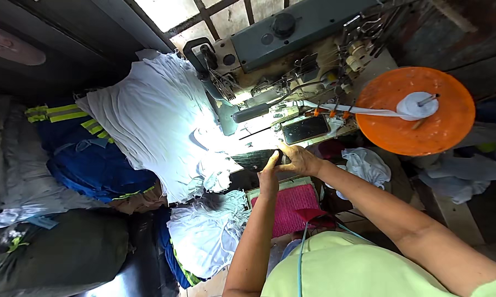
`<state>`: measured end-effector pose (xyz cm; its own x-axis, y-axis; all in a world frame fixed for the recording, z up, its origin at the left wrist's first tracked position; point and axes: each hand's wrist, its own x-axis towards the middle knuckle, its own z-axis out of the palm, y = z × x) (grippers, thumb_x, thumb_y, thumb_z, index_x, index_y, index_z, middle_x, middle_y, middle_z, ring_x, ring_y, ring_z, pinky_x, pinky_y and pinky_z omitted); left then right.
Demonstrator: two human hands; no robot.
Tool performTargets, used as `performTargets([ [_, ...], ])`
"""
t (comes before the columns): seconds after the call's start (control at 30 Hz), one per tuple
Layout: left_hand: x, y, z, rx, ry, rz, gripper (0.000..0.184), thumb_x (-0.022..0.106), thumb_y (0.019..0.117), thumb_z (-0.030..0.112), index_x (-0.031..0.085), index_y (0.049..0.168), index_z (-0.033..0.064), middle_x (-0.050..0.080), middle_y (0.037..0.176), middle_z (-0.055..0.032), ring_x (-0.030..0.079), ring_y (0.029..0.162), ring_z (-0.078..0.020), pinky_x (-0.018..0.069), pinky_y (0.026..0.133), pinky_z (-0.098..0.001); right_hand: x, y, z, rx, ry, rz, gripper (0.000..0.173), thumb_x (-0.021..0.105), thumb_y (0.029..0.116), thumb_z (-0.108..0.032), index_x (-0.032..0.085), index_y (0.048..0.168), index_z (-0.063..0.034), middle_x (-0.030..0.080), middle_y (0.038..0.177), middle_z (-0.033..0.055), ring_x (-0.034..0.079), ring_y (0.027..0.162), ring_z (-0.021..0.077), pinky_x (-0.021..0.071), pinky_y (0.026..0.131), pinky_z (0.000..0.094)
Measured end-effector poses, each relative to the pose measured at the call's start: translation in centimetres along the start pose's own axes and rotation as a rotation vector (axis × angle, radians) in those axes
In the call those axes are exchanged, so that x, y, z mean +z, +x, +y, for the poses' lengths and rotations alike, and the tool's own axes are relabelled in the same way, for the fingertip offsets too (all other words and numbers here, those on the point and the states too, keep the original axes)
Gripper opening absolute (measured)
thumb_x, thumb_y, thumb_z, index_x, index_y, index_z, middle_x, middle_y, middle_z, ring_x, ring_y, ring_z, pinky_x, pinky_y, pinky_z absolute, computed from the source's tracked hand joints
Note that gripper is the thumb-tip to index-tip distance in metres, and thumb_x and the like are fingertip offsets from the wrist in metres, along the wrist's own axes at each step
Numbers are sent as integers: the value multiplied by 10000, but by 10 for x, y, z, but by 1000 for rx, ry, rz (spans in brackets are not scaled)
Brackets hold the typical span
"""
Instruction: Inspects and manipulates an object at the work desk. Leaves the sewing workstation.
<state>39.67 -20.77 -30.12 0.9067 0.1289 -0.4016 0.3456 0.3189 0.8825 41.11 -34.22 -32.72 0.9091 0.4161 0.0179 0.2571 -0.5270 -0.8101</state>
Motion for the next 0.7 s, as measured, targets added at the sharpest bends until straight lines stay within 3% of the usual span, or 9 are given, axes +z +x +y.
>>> performTargets([
  [0.23, 0, -3, 1, 30, 36, 1, 83, 559, 975, -37, 601, 1046, -39, 673, 858, -52, 667, 820, -91, 565, 809, -281, 8, -1, 5, -48, 110, 61, 720, 687, 894, -485, 583, 1312, 92, 659, 827, 159, 606, 713, 228, 502, 679, 416],
  [0.4, 0, -4, -2, 92, 48, 23, 102, 557, 945, -66, 597, 1033, -31, 668, 830, -36, 664, 798, -74, 567, 794, -268, 6, -2, 4, -38, 138, 42, 744, 699, 897, -436, 525, 1428, 56, 689, 877, 190, 637, 744, 257, 520, 719, 442],
  [0.47, 0, -3, -3, 105, 41, 33, 112, 557, 941, -66, 598, 1038, -28, 667, 836, -37, 667, 803, -80, 569, 795, -273, 8, -2, 6, -41, 146, 50, 746, 697, 895, -449, 531, 1433, 40, 684, 856, 169, 619, 718, 231, 510, 694, 421],
  [0.7, -1, -6, -4, 102, 17, 12, 118, 542, 938, -80, 583, 1032, -23, 665, 825, -31, 664, 790, -72, 569, 786, -266, 5, -4, 4, -39, 162, -1, 725, 695, 908, -414, 530, 1401, 92, 701, 942, 204, 659, 797, 234, 534, 760, 407],
])
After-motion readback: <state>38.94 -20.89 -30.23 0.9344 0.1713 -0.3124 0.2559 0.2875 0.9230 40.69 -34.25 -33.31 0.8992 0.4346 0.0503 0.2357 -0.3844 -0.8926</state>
